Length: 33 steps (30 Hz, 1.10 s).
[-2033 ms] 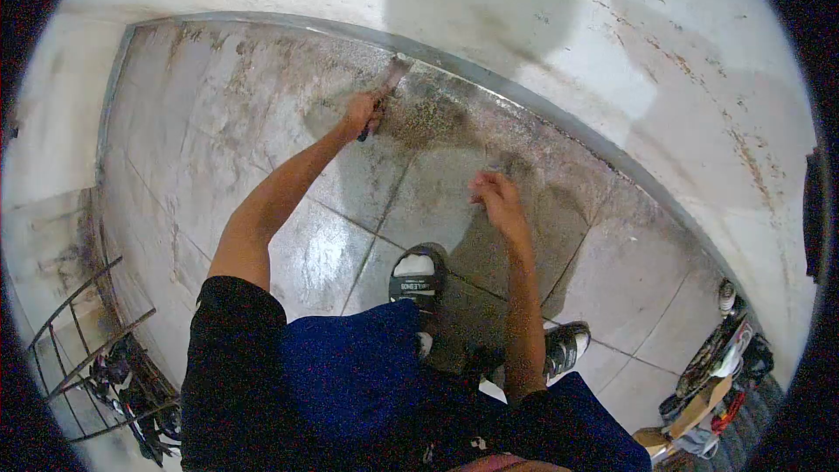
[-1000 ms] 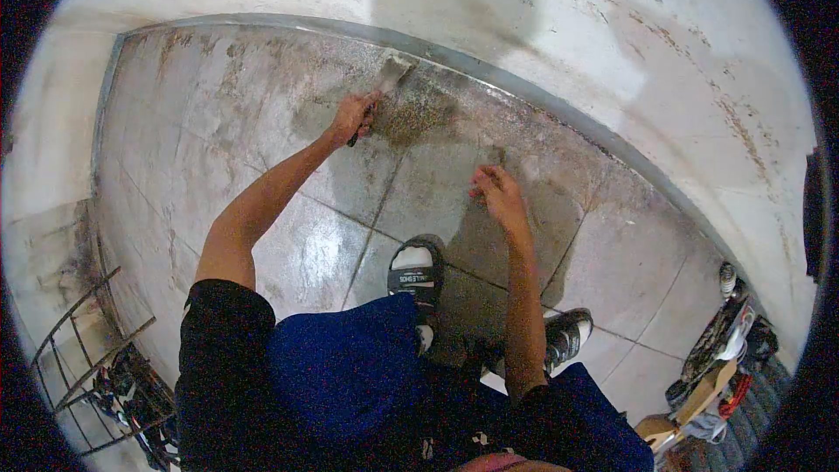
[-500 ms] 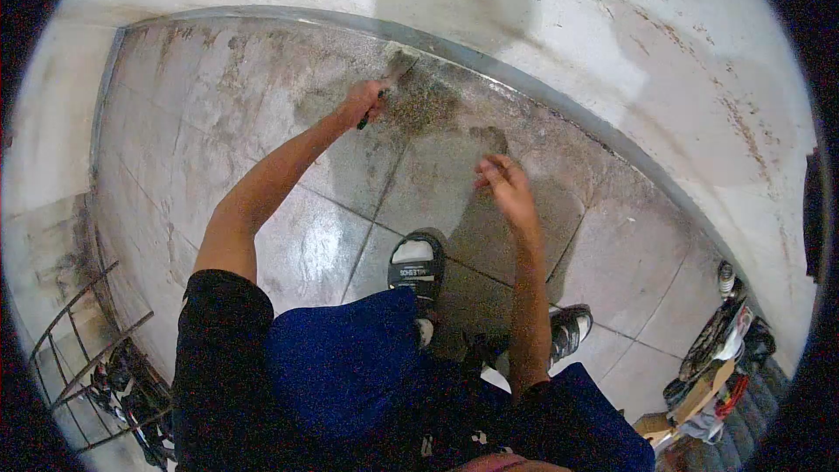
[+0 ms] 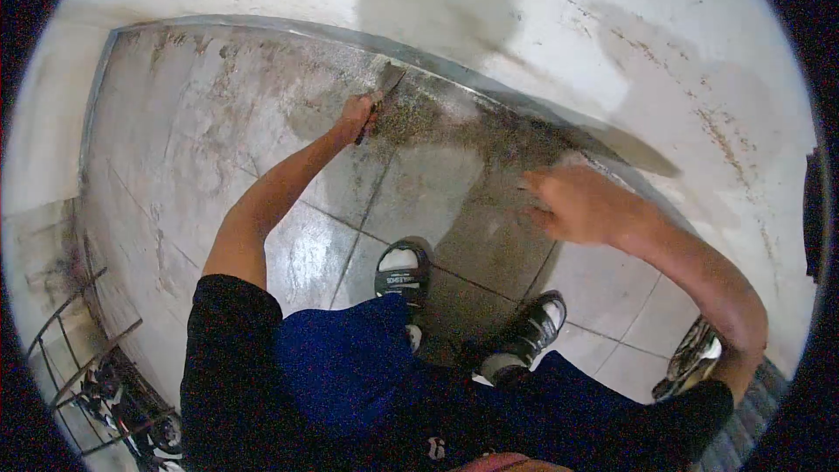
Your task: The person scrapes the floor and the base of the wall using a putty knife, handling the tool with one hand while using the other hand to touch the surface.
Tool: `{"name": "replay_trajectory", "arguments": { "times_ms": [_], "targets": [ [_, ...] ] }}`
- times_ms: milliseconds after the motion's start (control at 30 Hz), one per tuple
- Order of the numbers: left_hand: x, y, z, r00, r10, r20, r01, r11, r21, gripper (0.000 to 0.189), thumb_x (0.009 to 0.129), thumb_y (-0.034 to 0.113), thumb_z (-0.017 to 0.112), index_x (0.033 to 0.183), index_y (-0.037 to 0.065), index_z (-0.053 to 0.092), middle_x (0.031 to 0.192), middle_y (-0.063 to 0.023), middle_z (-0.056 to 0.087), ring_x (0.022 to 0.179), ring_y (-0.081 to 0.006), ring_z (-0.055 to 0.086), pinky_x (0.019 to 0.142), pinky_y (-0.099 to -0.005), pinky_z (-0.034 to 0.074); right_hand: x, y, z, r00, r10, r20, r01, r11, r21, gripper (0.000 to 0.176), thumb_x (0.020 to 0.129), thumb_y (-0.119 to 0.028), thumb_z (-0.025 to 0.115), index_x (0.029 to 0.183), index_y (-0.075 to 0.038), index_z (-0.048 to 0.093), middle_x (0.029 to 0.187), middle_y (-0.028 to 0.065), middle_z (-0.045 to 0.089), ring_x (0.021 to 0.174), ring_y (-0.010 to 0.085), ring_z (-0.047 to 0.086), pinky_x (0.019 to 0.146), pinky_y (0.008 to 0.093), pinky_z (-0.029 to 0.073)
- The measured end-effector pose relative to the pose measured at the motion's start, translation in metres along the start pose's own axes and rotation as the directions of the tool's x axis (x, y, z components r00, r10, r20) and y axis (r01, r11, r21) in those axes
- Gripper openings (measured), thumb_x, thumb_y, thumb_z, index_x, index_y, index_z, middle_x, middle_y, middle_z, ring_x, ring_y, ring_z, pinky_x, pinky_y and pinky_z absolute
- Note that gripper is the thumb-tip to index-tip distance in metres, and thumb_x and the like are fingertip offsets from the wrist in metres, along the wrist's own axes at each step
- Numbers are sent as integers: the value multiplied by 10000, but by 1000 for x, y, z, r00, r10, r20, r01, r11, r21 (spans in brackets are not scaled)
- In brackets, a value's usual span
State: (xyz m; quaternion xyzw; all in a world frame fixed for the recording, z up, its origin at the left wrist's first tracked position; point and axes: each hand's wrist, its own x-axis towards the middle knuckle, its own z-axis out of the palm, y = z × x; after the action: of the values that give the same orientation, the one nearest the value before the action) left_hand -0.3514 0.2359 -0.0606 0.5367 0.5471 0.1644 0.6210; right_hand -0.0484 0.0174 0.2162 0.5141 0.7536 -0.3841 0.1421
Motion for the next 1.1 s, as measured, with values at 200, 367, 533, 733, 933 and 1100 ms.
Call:
{"name": "replay_trajectory", "arguments": {
  "times_ms": [200,367,533,733,933,1100],
  "targets": [
    [25,-37,-8,939,335,74,-339,940,50,393,848,417,593,662,83,498,492,-2,406,345,-128,378,333,-306,304,-72,24,16,958,170,-232,-137,979,152,263,849,-146,588,1043,28,551,854,227,622,769,348,631,708,431,504],
    [20,-29,-12,972,231,41,-235,951,203,401,869,411,570,668,66,529,479,-22,443,337,-141,402,328,-311,311,-104,54,80,929,318,-188,-234,901,365,315,859,-211,588,1085,6,557,903,204,640,762,345,637,709,427,510],
    [12,-21,-12,952,301,51,-302,903,306,432,882,430,550,740,26,601,485,-42,499,339,-148,437,340,-310,331,-116,72,123,921,365,-139,-267,848,458,326,879,-220,576,1115,1,545,928,184,649,758,311,648,709,395,516],
    [-23,5,13,991,123,55,-131,977,171,477,882,476,538,726,28,593,470,-34,475,345,-135,436,352,-289,341,-125,86,142,891,438,-120,-287,749,597,328,890,-221,564,1128,5,543,956,174,652,751,291,653,716,371,519],
    [-73,55,51,991,-16,136,-34,934,355,462,885,484,527,723,56,592,465,-18,456,354,-111,420,360,-271,339,-94,87,200,838,464,-289,-156,710,687,356,913,-258,541,1158,0,543,994,176,642,874,288,634,785,371,504],
    [-76,63,126,956,38,290,-124,951,283,437,893,461,529,714,64,564,450,1,424,344,-93,403,339,-258,322,-69,60,240,856,428,-290,-6,569,822,410,922,-311,529,1176,11,536,1044,188,629,916,284,622,822,370,491]
  ]
}}
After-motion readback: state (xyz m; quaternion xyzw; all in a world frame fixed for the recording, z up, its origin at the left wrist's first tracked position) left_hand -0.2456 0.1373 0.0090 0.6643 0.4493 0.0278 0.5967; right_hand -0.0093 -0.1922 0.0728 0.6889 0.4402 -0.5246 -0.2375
